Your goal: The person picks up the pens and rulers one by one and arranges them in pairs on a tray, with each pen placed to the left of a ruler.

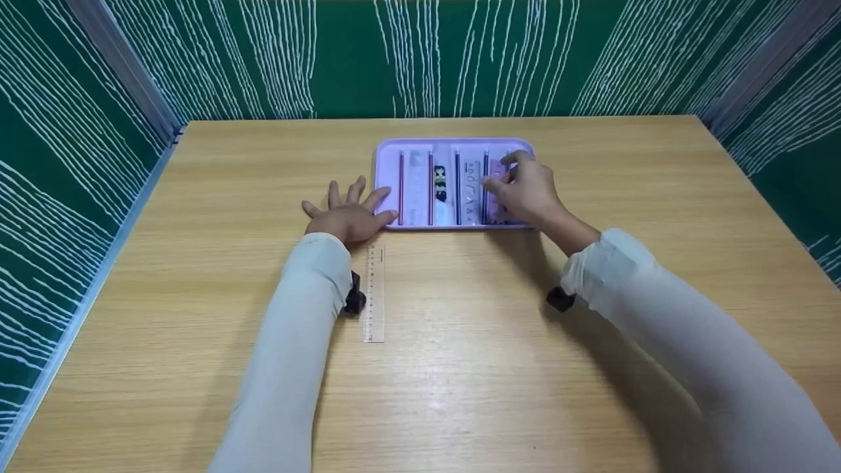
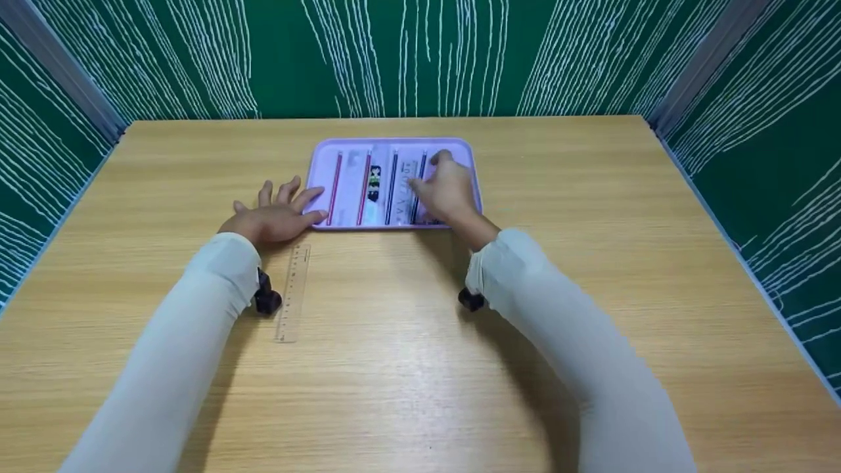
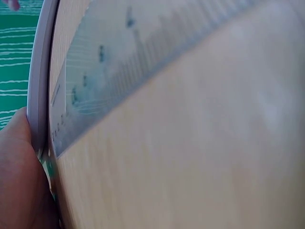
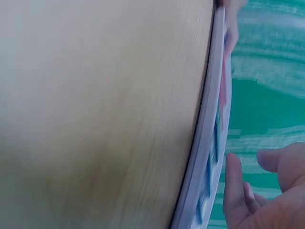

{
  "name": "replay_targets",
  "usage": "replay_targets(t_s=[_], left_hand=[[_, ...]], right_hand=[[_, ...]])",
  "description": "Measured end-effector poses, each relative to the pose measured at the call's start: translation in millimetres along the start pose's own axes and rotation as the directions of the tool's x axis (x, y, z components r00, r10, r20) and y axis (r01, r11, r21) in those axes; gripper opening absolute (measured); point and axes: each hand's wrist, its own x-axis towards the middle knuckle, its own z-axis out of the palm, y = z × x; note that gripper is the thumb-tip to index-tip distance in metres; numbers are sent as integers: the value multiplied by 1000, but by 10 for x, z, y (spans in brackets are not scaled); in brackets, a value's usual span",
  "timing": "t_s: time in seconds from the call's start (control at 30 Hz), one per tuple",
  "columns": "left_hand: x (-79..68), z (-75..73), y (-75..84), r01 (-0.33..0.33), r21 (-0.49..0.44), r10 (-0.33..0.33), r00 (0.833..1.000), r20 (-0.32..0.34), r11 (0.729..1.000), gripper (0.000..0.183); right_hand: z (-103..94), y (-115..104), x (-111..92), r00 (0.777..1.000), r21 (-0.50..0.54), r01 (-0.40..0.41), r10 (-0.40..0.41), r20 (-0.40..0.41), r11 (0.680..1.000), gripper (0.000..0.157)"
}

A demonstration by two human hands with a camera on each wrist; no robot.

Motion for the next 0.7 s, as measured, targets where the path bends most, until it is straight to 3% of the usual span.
replay_targets(t_s=[0.17, 0.3, 0.53, 0.7], left_hand=[[-21, -11, -12, -8, -1, 8, 1000, -5, 1000, 71], [-23, 0, -22, -8, 7, 8, 1000, -13, 1000, 72], [0, 15, -12, 3, 8, -3, 1000, -19, 1000, 72], [20, 14, 6, 3, 22, -3, 1000, -11, 1000, 72]], right_hand=[[171, -148, -233, 993, 171, -5, -15, 115, 985, 69], [326, -235, -395, 974, 268, -16, -45, 221, 963, 76], [615, -370, -617, 928, 341, -7, -120, 351, 940, 83], [815, -442, -725, 904, 365, -21, -139, 405, 931, 79]])
